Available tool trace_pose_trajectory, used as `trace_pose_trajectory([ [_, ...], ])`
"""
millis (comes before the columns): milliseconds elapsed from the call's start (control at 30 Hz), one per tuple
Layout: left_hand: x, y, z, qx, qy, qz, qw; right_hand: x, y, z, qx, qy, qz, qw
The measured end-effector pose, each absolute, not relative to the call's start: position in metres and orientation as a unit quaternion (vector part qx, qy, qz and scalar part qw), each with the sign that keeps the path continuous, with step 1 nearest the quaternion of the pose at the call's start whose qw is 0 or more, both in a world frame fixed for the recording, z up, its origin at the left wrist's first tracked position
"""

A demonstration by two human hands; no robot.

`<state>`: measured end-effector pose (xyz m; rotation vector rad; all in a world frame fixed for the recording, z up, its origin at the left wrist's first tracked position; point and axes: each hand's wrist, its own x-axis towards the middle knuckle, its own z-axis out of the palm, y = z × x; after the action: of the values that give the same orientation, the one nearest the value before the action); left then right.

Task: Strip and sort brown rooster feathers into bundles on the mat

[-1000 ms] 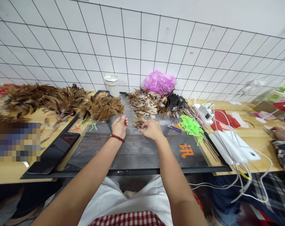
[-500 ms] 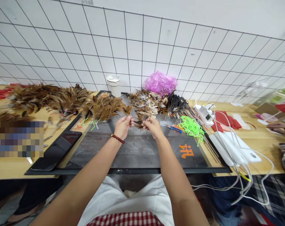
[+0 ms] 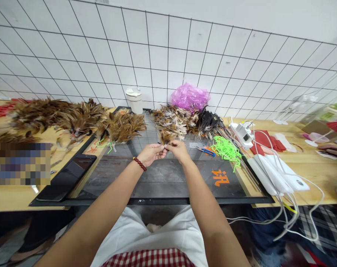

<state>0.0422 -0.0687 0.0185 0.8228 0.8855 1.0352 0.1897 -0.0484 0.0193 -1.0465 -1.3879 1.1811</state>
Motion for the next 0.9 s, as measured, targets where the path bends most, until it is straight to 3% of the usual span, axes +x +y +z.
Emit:
trace_pose_trajectory([
  [367,0.044,-0.073,0.02,0.448,0.375,0.389,0.712,0.209,-0.046,0.016,-0.392,-0.61,0.532,0.437],
  [467,0.044,-0.072,0.02,0.432,0.368,0.418,0.709,0.206,-0.046,0.016,-0.391,-0.62,0.511,0.449],
  [700,0.042,-0.068,0.017,0.328,0.34,0.487,0.735,0.196,-0.053,0.017,-0.419,-0.748,0.202,0.474],
  [900,0.045,-0.069,0.02,0.333,0.34,0.514,0.714,0.195,-0.056,0.019,-0.438,-0.748,0.143,0.479],
])
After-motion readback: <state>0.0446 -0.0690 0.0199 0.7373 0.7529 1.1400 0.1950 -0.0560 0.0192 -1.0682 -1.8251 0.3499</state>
